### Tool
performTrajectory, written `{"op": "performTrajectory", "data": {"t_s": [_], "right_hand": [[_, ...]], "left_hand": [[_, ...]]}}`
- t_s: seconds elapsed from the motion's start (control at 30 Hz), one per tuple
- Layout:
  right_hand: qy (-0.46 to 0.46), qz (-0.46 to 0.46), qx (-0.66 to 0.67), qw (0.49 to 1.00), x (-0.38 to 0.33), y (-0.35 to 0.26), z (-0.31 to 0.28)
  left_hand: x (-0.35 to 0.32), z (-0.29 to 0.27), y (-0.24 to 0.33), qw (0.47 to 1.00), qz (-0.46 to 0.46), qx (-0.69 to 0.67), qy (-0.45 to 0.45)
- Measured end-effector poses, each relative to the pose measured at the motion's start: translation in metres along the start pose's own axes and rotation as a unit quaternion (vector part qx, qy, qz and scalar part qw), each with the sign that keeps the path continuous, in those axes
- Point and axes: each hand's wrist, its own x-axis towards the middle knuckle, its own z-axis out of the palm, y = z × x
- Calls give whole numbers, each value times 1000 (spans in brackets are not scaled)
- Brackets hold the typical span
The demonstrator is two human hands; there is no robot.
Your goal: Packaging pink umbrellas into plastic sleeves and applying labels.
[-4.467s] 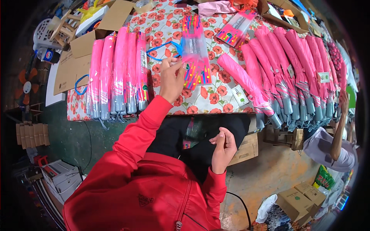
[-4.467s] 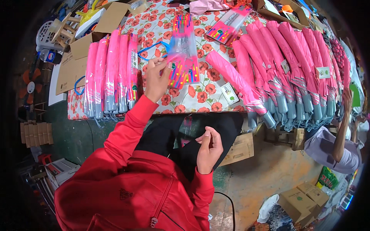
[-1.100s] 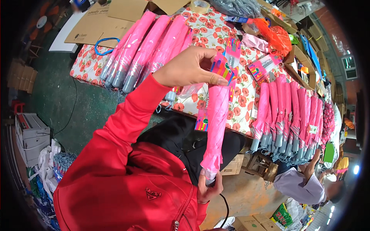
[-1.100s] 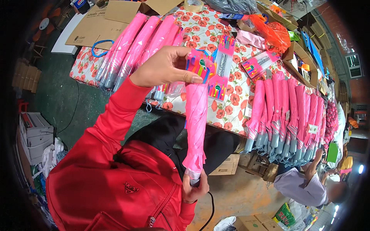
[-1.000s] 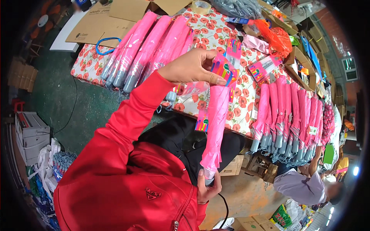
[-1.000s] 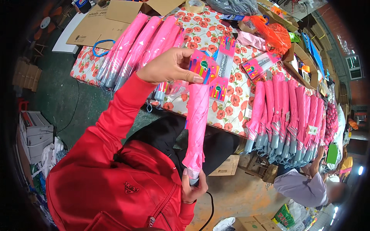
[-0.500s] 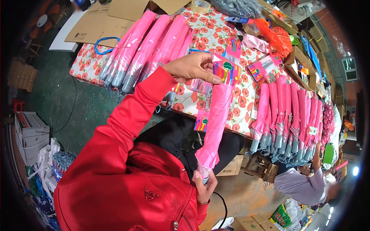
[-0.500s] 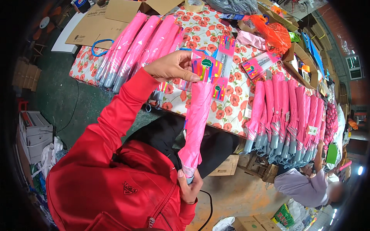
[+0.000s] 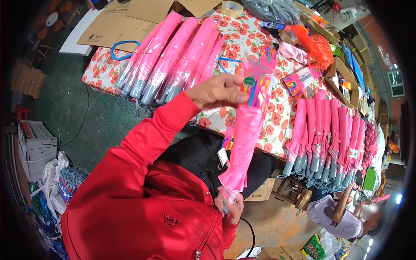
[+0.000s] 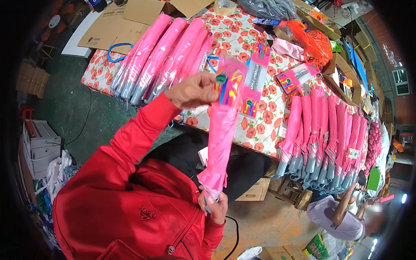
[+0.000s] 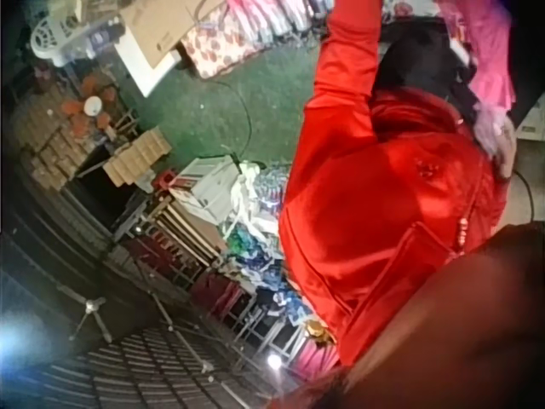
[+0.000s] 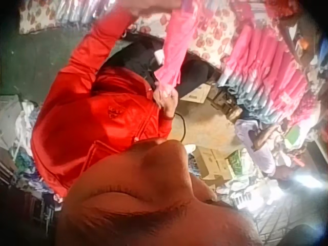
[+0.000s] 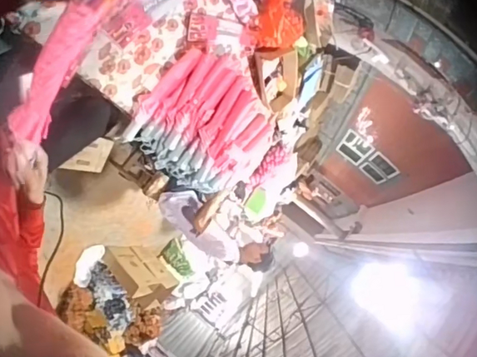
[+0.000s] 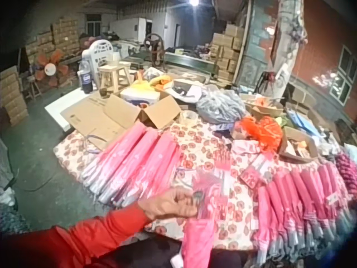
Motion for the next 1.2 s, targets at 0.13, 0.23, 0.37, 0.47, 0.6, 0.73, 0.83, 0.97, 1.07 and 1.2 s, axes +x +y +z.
{"op": "performTrajectory", "data": {"t_s": [0.13,0.23,0.37,0.47,0.6,0.73,0.83,0.97,1.07,1.2], "right_hand": [[-36,13,36,999,6,3,0],[94,-28,-267,959,17,-1,15],[-80,40,62,994,20,3,-1],[-72,20,68,995,19,7,8],[114,-101,-256,955,30,0,33],[38,0,-134,990,28,-15,30],[-22,20,43,999,32,1,22],[-87,53,184,978,30,7,13],[-76,97,84,989,23,1,6],[-77,73,-38,994,16,5,-4]], "left_hand": [[-7,9,-1,1000,1,-9,26],[-9,15,21,993,40,19,109],[-15,24,-20,997,22,-40,58],[-20,23,-27,997,4,-6,74],[-20,18,-28,973,-21,165,161],[-33,29,-44,983,3,13,183],[-42,47,-53,996,-27,44,78],[-45,61,-47,985,-27,94,142],[-32,47,-34,972,64,40,224],[-34,42,-24,961,64,-17,269]]}}
